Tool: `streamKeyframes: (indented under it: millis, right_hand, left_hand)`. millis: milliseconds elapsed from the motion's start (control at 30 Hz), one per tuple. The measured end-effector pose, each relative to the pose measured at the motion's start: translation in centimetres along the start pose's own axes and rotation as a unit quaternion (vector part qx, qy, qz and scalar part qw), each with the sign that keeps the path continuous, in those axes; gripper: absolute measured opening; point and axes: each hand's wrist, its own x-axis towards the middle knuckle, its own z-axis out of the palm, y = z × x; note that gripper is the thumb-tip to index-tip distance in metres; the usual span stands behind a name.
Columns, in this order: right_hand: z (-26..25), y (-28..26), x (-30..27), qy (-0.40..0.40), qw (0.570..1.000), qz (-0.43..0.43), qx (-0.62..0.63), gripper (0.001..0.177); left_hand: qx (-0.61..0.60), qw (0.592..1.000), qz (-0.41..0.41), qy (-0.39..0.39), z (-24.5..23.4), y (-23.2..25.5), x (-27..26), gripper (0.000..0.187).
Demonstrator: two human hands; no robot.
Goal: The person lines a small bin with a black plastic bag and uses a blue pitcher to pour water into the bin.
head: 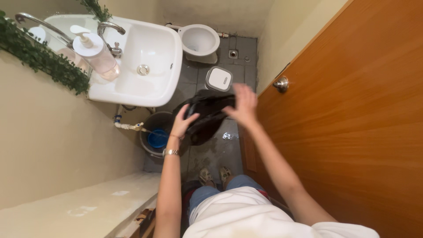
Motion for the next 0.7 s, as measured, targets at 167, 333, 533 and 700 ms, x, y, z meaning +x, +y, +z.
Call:
streamKeyframes:
  millis: [167, 333, 533, 700]
  right_hand:
    - [5.2, -1.7, 2.7, -0.205, 0.979, -0.008, 0.015, 0.051]
    - [2.6, 4.2, 6.7, -0.263, 0.788, 0.258, 0.494, 0.025]
    - [0.6, 5.5, 6.8, -0.304, 0.569, 0.288, 0.708, 0.031]
    - [0.2, 9.0, 7.1, -0.216, 0.591, 0.355, 0.691, 0.033]
  left_hand:
    - [0.280, 0.944, 0.102, -0.141, 1.2, 4.5, -0.2, 0.058]
    - [0.066, 0.988, 0.115, 0.077, -4.0, 6.7, -2.2, 0.043]
    - [0.163, 0.896, 0.188, 0.368, 3.8, -3.5, -4.9, 0.081]
    - [-0.247, 0.962, -0.029, 0.110, 3.2, -11.4, -1.0, 0.036]
